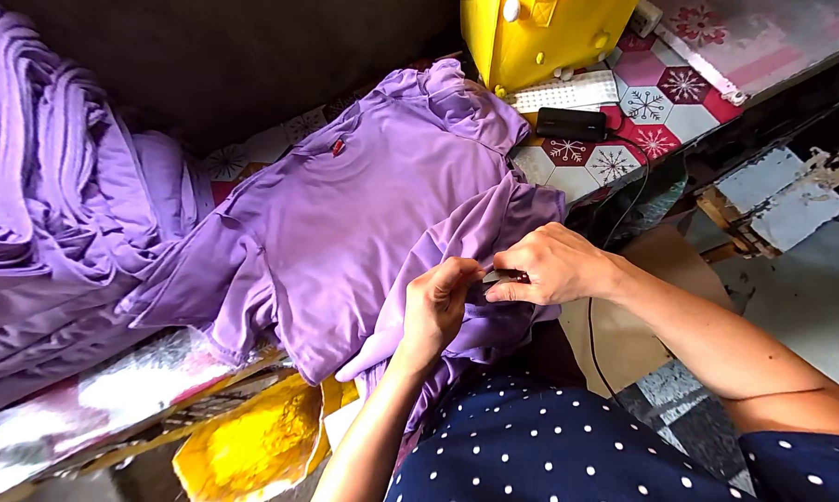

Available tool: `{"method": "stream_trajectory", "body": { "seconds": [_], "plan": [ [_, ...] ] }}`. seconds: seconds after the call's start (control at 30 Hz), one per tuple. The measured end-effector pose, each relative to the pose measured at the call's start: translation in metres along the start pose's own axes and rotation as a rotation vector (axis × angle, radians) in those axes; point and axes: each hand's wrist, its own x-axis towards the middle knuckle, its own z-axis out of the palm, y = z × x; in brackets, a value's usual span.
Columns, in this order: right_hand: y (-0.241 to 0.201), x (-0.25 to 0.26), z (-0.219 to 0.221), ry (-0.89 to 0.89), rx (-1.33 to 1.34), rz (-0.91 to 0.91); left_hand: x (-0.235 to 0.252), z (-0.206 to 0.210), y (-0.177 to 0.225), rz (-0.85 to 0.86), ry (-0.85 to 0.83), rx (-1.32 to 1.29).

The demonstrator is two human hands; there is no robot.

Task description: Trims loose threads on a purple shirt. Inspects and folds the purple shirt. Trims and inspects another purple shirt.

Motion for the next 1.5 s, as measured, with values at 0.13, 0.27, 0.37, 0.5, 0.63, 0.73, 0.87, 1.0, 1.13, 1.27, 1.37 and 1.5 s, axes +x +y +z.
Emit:
{"method": "stream_trajectory", "body": {
  "seconds": [0.13,0.27,0.37,0.5,0.63,0.73,0.87,1.0,1.13,1.27,1.37,1.5],
  "plan": [
    [-0.001,-0.001,0.004,0.004,-0.011,-0.054,-0.002,0.002,0.000,-0.052,-0.012,0.003],
    [0.011,-0.009,0.011,0.187,0.082,-0.003,-0.003,0.002,-0.003,-0.148,0.009,-0.079],
    [0.023,-0.011,0.022,0.153,0.392,0.122,-0.003,-0.002,-0.003,-0.229,0.050,-0.166],
    [0.016,-0.013,0.034,0.146,0.689,0.211,-0.017,-0.061,-0.013,-0.270,0.173,-0.053],
    [0.014,-0.020,0.031,0.243,0.741,0.233,-0.092,-0.191,-0.040,-0.623,0.341,0.440],
    [0.014,-0.020,0.034,0.275,0.740,0.214,-0.176,-0.283,-0.057,-1.270,0.291,1.019],
    [0.012,-0.019,0.036,0.278,0.702,0.220,-0.258,-0.310,-0.067,-1.813,0.195,1.398],
    [0.010,-0.018,0.036,0.278,0.638,0.228,-0.162,-0.212,-0.021,-0.948,0.358,1.050],
    [0.004,-0.017,0.028,0.262,0.566,0.150,-0.049,-0.087,-0.001,-0.388,0.092,0.335],
    [0.006,-0.020,0.020,0.287,0.476,0.142,-0.001,-0.020,0.004,-0.472,-0.251,-0.236],
    [-0.004,-0.027,0.026,0.559,0.339,0.336,0.006,-0.007,0.013,-0.630,-0.232,-0.448],
    [-0.044,-0.030,0.042,0.873,0.316,0.355,0.002,0.002,0.025,-0.583,-0.103,-0.421]
  ]
}}
